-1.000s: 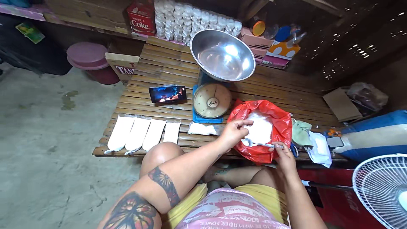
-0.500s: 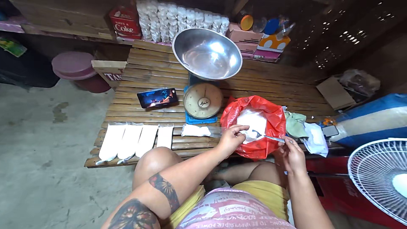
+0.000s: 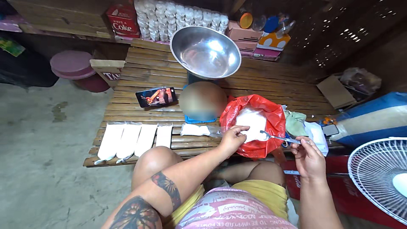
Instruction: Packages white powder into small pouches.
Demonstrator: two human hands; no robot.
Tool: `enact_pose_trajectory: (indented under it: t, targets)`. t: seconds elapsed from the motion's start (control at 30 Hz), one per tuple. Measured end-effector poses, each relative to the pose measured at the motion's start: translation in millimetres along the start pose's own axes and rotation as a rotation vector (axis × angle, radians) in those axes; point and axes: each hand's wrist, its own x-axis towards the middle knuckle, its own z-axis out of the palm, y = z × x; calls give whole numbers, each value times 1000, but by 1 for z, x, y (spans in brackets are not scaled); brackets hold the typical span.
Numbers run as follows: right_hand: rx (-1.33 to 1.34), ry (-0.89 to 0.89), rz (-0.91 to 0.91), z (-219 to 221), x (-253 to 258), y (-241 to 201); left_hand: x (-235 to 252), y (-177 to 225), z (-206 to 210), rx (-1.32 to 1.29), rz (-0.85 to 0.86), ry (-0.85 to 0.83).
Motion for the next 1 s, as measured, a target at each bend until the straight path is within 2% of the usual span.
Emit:
enact_pose_trajectory:
  t: [0.57, 0.77, 0.87, 1.0]
  targets:
    - [-163, -80, -80, 36, -10, 0, -2, 4, 2, 203, 27, -57]
    - [-264, -251, -367, 56, -8, -1, -2, 7, 1, 211, 38, -51]
    - [-411, -299, -557, 61, -5, -1, -3, 9, 0, 180, 28, -42]
    - [-609, -319, -662, 65, -3, -8, -3, 11, -1, 148, 28, -21]
